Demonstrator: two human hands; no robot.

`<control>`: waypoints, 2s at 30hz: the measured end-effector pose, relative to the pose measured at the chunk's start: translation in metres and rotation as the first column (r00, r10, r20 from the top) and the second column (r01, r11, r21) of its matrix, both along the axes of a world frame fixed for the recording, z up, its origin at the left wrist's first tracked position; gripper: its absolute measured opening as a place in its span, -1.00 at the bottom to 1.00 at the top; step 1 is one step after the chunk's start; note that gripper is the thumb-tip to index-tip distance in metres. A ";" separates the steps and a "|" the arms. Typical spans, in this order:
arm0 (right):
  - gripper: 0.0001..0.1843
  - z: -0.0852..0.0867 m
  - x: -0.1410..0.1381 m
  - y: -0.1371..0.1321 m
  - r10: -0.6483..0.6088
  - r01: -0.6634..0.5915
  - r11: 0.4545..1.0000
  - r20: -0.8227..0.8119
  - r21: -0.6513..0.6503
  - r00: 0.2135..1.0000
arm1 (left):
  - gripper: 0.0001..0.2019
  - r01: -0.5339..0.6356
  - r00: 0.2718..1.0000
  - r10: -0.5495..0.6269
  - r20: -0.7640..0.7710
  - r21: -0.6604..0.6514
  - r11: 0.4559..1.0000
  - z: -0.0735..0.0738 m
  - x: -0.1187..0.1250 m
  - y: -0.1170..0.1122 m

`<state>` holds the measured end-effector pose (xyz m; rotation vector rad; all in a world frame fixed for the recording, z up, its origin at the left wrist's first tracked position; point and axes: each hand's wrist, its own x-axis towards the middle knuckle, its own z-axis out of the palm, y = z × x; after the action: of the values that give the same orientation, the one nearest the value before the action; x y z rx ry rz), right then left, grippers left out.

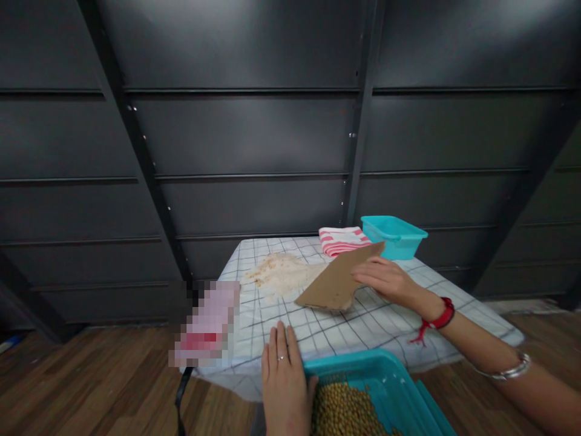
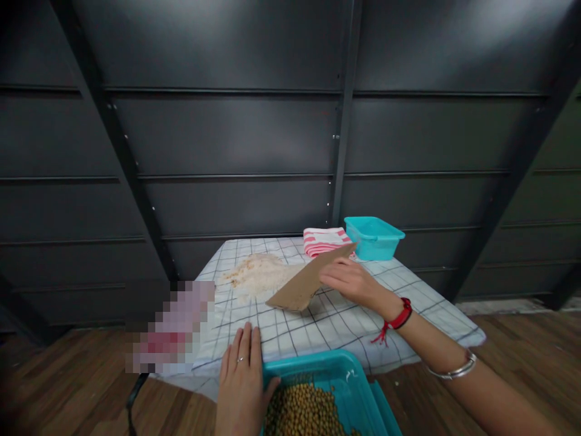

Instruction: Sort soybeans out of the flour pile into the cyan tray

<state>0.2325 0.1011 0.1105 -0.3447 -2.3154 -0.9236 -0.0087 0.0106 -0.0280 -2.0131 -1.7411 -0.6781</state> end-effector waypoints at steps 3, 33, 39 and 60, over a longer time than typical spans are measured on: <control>-0.62 0.003 0.015 -0.005 -0.037 0.039 0.999 0.061 -0.032 0.997 | -0.39 0.002 1.000 -0.002 0.001 0.007 1.000 0.000 0.000 -0.001; -0.71 0.018 -0.009 0.044 -0.006 0.008 1.000 0.197 -0.010 0.980 | -0.38 0.024 1.000 -0.024 0.001 0.017 1.000 -0.001 -0.001 0.000; -0.64 0.021 0.014 0.039 -0.082 0.096 0.995 0.295 -0.034 0.952 | -0.39 0.013 1.000 -0.013 0.024 -0.003 1.000 0.001 0.001 -0.003; -0.67 0.023 -0.007 0.063 -0.109 0.158 0.982 0.367 -0.106 0.924 | -0.32 0.020 1.000 -0.020 0.014 0.019 1.000 -0.006 -0.001 0.000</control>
<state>0.2259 0.1645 0.1338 -0.4234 -2.7287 -0.9650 -0.0093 0.0109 -0.0336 -2.0202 -1.7179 -0.7139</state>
